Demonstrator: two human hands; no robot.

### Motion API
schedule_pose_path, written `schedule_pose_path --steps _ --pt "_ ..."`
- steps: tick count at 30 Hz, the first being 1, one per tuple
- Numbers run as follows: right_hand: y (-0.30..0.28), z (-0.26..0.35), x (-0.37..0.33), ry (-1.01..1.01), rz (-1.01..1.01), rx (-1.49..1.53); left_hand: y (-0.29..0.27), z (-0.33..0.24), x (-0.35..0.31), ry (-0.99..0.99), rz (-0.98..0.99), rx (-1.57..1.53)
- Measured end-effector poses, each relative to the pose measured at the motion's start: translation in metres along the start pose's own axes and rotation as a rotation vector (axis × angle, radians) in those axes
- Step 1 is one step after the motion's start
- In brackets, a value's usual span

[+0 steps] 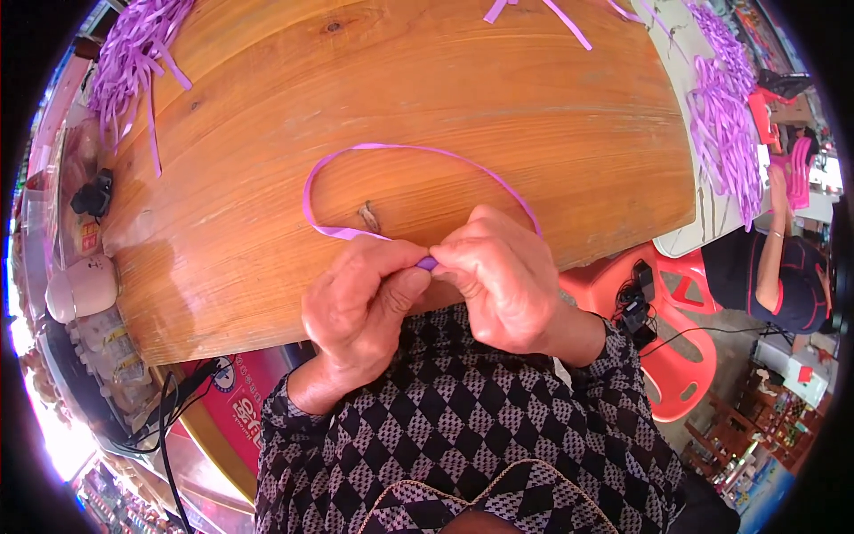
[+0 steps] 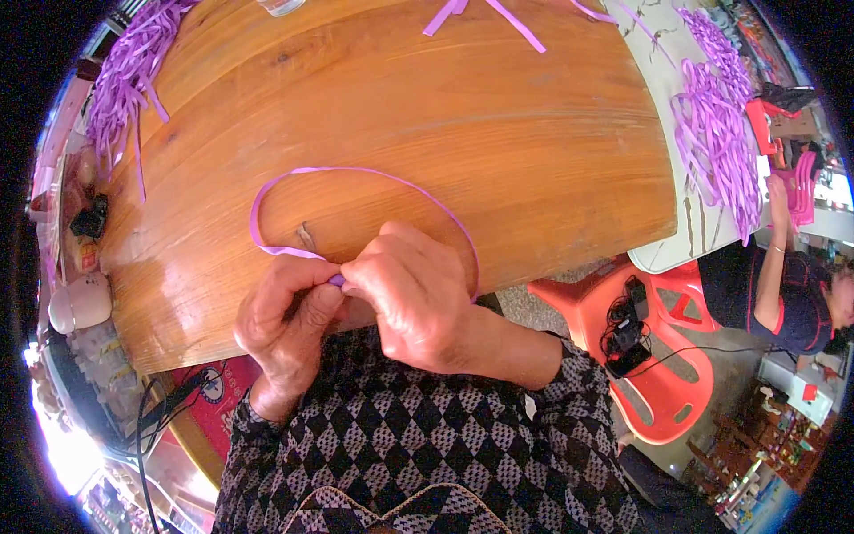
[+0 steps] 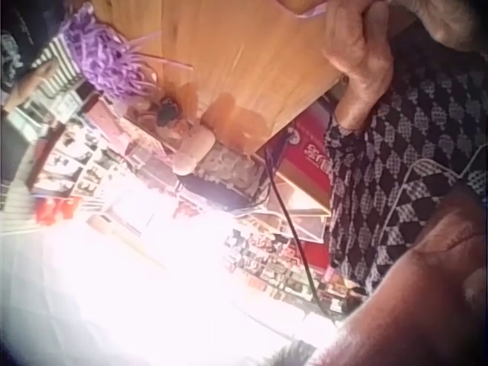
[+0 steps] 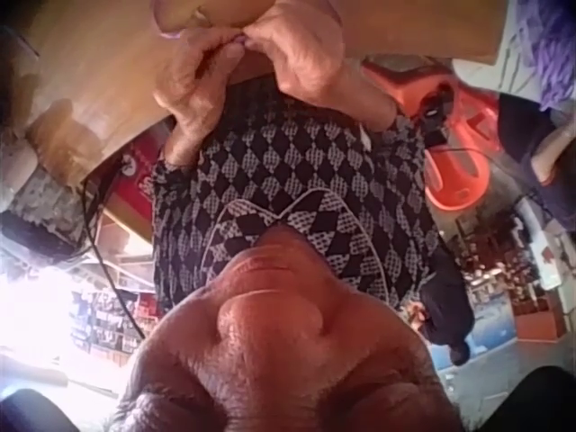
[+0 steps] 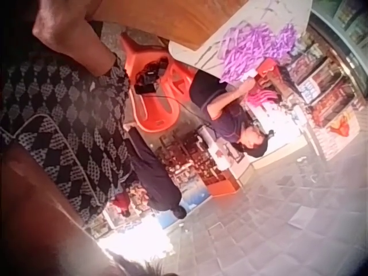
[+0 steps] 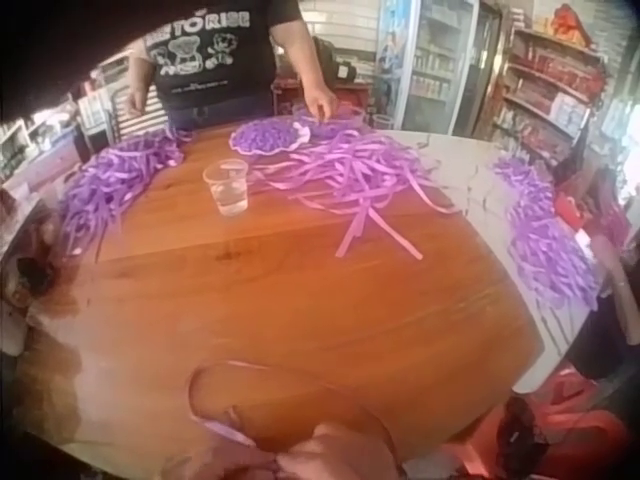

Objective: The person ties a series of knots in a purple ribbon by hand, pulling the ribbon through loops to create small segments. They repeat this process along the length of the ribbon, occasionally stretching it out on the table to check the spacing.

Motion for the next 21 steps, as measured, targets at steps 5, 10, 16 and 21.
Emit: schedule_pose_path --steps 5,10,16,21 --pt "-0.008 -0.016 0.003 0.173 -0.019 0.137 0.008 0.029 -0.006 -0.216 0.047 -0.350" --pt "-0.009 -0.011 0.007 0.188 -0.017 0.163 -0.001 -0.005 0.002 0.013 0.014 -0.055" --pt "-0.017 -0.026 -0.005 0.365 -0.056 0.196 0.009 -0.022 -0.002 0.170 -0.035 0.254" --pt "-0.055 -0.050 -0.012 0.884 -0.023 0.476 -0.004 -0.024 0.006 0.061 -0.108 -0.052"
Point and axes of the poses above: each hand's wrist, its own x-axis towards the middle knuckle, its own y-axis out of the palm, z = x × y, the point moved 10 cm from there along x, towards the middle knuckle, and after that the axes turned 8 degrees about x, right-handed, at the moved point
